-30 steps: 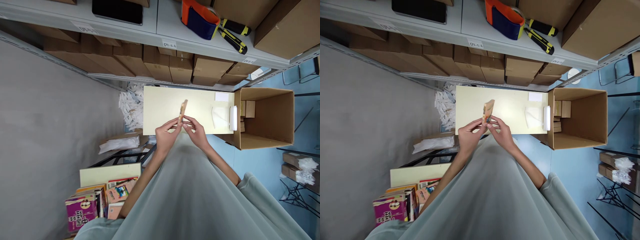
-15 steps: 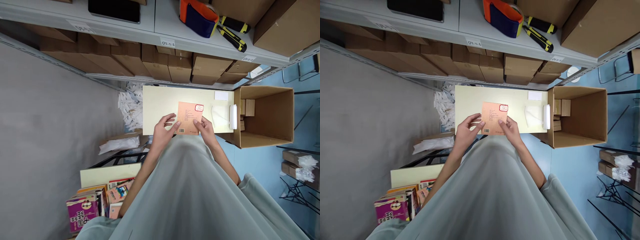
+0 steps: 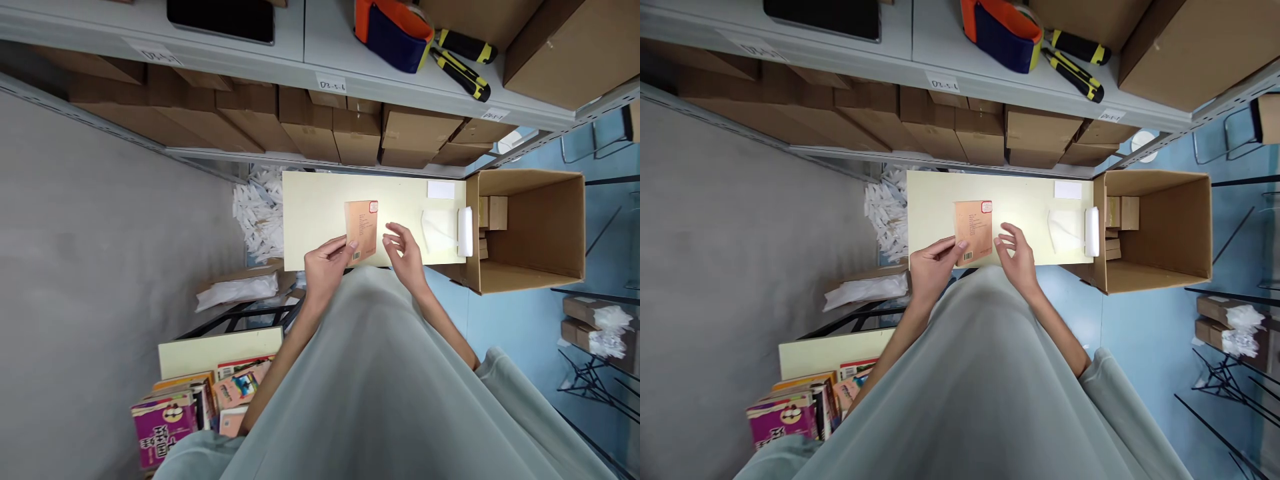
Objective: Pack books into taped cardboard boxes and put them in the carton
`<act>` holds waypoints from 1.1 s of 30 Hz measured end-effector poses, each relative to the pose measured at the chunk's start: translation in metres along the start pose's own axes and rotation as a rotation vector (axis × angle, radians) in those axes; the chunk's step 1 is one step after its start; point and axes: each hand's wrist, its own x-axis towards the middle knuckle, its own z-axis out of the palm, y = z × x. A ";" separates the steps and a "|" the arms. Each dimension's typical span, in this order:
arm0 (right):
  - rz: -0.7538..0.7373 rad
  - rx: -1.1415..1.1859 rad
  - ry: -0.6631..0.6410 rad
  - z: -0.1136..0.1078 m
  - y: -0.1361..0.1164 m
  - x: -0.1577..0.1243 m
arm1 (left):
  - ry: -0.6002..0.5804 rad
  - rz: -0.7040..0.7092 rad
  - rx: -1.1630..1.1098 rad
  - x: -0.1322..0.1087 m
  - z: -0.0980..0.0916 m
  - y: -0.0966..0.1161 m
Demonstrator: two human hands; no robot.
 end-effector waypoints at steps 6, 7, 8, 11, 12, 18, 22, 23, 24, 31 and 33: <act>0.053 0.088 -0.152 0.022 -0.016 -0.015 | -0.041 0.328 0.203 -0.012 0.012 0.005; 0.056 0.102 -0.134 0.025 -0.017 -0.015 | -0.052 0.385 0.238 -0.015 0.015 0.004; 0.059 0.119 -0.112 0.027 -0.017 -0.015 | -0.068 0.435 0.271 -0.017 0.017 0.004; 0.093 0.186 -0.100 0.023 -0.015 -0.008 | -0.142 0.514 0.335 -0.021 0.019 0.004; 0.108 0.203 -0.115 0.018 -0.014 -0.005 | -0.153 0.516 0.338 -0.020 0.017 0.004; 0.126 0.222 -0.169 -0.009 -0.019 0.002 | 0.023 0.265 0.235 0.005 -0.009 0.001; 0.114 0.234 -0.210 -0.014 -0.022 0.002 | -0.199 0.026 0.044 0.020 -0.020 -0.010; 0.110 0.230 -0.214 -0.013 -0.022 0.002 | -0.227 -0.009 0.008 0.021 -0.020 -0.012; 0.105 0.223 -0.218 -0.013 -0.022 0.002 | -0.235 -0.030 -0.015 0.021 -0.021 -0.013; -0.009 0.156 -0.232 -0.013 -0.021 0.001 | -0.186 0.062 0.026 0.013 -0.023 -0.007; -0.092 0.101 -0.229 -0.016 -0.022 0.001 | -0.176 0.151 0.046 0.012 -0.024 -0.004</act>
